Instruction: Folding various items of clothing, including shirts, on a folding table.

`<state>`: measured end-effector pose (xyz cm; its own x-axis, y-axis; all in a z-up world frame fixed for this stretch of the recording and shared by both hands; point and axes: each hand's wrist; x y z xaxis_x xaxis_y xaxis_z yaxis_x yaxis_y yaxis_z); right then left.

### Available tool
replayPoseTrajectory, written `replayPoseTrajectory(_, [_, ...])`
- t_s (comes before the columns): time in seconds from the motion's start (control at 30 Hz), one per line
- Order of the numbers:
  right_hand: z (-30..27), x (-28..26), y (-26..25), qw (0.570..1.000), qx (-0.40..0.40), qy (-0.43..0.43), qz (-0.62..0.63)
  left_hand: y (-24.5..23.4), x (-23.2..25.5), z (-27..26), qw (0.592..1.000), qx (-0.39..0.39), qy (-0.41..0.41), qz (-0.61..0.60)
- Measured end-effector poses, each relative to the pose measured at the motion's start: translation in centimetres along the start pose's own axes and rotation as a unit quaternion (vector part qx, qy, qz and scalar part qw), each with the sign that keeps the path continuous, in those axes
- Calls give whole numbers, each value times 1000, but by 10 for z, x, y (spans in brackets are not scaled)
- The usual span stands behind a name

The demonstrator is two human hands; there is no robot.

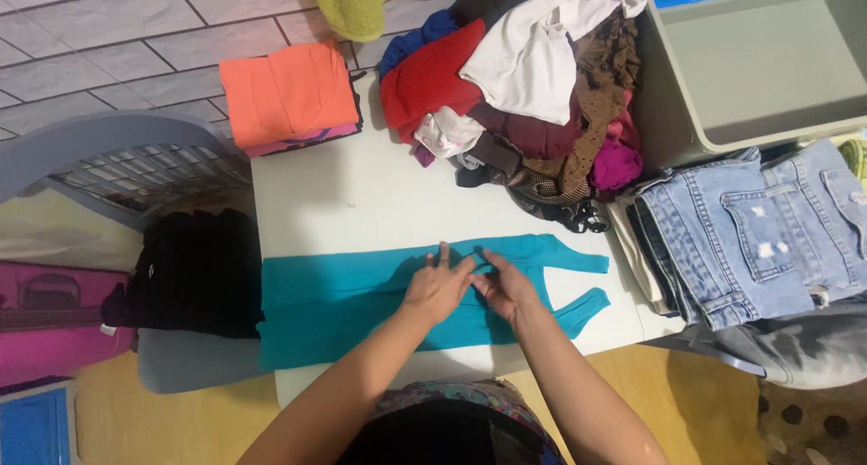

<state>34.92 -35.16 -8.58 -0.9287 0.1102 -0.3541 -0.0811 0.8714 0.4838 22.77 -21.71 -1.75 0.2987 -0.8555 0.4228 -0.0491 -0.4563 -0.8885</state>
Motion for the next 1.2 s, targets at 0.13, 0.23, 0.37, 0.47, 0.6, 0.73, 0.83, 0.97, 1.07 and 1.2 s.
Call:
replayPoseTrajectory(0.13, [27, -10, -30, 998, 30, -48, -37, -3, 3, -4, 1000, -25, -16, 5])
replayPoseTrajectory(0.23, [52, -20, -63, 991, 54, -104, -69, -10, 5, -9, 999, -26, -28, -2])
replayPoseTrajectory(0.37, [45, -36, -71, 988, 70, -134, -20, -14, 7, -5, 998, -50, -38, 2])
replayPoseTrajectory(0.47, [10, -43, -42, 989, 81, -121, 15, -18, 11, -7, 996, -75, -45, 19])
replayPoseTrajectory(0.6, [-15, -50, -16, 980, 148, -129, 30, -2, 9, -1, 993, -87, -24, 78])
replayPoseTrajectory(0.73, [-16, -54, -23, 965, 212, -151, 17, 28, -3, 9, 991, -68, -23, 110])
replayPoseTrajectory(0.83, [-18, -56, -24, 958, 235, -162, 22, 11, 3, 9, 989, -73, -13, 124])
replayPoseTrajectory(0.97, [-17, -58, -29, 948, 246, -196, 41, -27, 25, 3, 988, -121, -22, 89])
replayPoseTrajectory(1.07, [-13, -61, -35, 948, 245, -196, 59, -8, 25, 1, 986, -64, 2, 154])
replayPoseTrajectory(1.2, [5, -60, -58, 954, 226, -178, 80, 36, 15, 9, 973, 91, 111, 180])
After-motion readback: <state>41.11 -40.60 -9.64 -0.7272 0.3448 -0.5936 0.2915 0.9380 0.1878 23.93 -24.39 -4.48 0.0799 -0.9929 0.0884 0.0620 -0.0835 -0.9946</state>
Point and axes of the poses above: each hand's wrist, its own z-axis towards the middle knuckle, its own y-axis out of the palm, x = y × z, and after that the axes turned 2 degrees about x, right-handed
